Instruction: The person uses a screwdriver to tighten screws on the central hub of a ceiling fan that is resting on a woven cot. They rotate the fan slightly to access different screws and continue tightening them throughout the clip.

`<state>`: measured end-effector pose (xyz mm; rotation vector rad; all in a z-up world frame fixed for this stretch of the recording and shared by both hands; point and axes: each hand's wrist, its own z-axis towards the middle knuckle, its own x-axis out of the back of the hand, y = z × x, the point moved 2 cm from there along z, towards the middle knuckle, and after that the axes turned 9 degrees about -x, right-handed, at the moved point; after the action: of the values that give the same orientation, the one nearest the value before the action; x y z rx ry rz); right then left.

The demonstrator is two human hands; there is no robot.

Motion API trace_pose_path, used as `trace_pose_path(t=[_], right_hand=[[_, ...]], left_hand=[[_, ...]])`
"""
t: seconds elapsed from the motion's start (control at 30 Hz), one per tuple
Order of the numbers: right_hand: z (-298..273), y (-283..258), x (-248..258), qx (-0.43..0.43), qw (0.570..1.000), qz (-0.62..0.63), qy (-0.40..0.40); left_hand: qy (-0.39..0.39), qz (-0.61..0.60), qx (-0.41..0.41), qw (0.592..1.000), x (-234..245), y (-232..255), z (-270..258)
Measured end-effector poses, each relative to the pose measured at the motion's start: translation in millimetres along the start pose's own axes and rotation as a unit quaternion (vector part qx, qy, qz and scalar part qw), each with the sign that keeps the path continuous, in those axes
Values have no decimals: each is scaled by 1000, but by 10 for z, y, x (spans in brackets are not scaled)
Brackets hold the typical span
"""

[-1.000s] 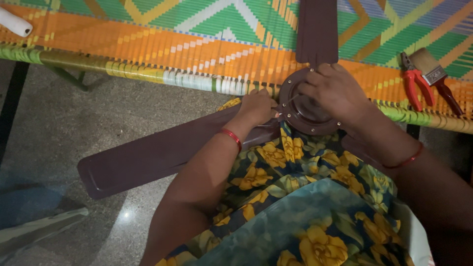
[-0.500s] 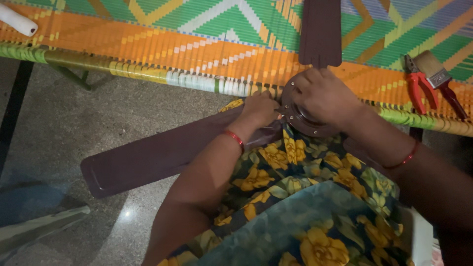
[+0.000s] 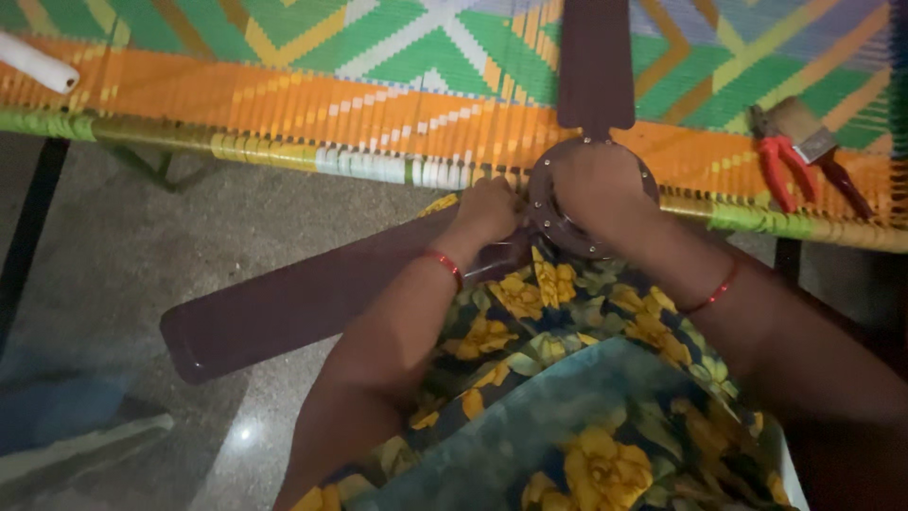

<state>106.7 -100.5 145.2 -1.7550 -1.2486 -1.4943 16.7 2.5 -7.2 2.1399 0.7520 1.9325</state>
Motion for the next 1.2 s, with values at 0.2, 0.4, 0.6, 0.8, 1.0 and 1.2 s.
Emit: trace_pose_path(t=[0.2,0.4,0.6,0.8,1.0,1.2], right_hand=[[-206,567,68,21,982,172,78],[-466,1303,-20,-91,952,205,208],[-546,1756,-438,-95,925,160,331],[-594,1925,-784,-179,906,275,267],[-644,1896,-755,-174,905,284,263],[-831,1912,-742,-160,881,391,211]], left_hand=[[17,-52,-20,998,46,-26,-70],[129,-108,-65,984,136,-36,-55],[180,-133,-122,967,26,86,-37],[188,-114,-156,963,-5,210,-28],[75,-69,-98,990,-34,339,-6],[58,-39,-80,994,-45,364,-23]])
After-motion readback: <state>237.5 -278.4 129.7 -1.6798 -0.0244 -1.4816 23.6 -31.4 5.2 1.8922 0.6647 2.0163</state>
